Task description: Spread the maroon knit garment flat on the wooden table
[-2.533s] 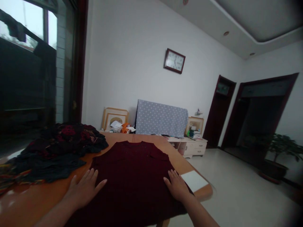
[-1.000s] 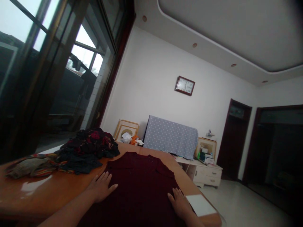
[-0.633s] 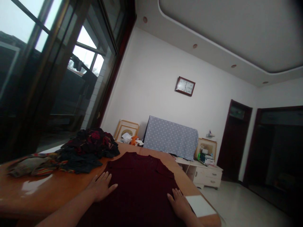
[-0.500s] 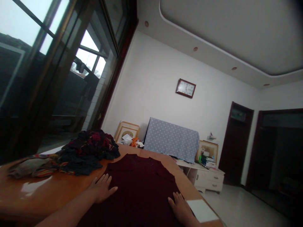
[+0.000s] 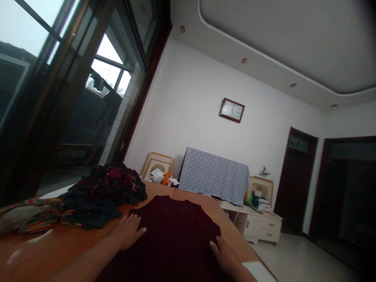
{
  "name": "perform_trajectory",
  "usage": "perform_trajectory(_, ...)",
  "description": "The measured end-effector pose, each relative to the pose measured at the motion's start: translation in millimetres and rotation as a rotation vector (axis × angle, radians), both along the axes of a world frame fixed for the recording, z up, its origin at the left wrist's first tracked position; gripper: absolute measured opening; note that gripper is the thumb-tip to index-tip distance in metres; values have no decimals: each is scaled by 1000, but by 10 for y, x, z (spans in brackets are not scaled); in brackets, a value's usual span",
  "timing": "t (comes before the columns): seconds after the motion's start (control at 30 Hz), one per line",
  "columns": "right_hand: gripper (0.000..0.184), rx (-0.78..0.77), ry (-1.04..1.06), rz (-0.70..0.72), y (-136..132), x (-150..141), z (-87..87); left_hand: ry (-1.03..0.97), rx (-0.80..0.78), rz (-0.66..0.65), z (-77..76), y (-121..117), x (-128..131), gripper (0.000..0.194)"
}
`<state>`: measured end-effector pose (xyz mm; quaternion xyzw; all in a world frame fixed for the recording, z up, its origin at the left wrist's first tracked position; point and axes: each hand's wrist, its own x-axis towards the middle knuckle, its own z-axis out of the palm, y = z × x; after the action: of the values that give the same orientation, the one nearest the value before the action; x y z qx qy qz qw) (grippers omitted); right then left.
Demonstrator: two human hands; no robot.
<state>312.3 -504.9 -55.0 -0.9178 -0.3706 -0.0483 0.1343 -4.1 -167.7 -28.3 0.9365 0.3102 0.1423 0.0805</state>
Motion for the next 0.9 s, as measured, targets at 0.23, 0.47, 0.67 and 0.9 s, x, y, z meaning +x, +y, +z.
perform_trajectory(0.23,80,-128,34,-73,49,138,-287,17,-78,-51,-214,58,-49,89)
perform_trajectory(0.47,79,-172,15,-144,119,151,-343,-6,-60,-57,-312,115,-33,89)
perform_trajectory(0.67,78,-162,-7,-146,133,152,-366,17,-10,-42,-299,73,-31,88)
perform_trajectory(0.9,74,-110,-68,-120,103,159,-416,4,76,-50,-345,73,-30,82)
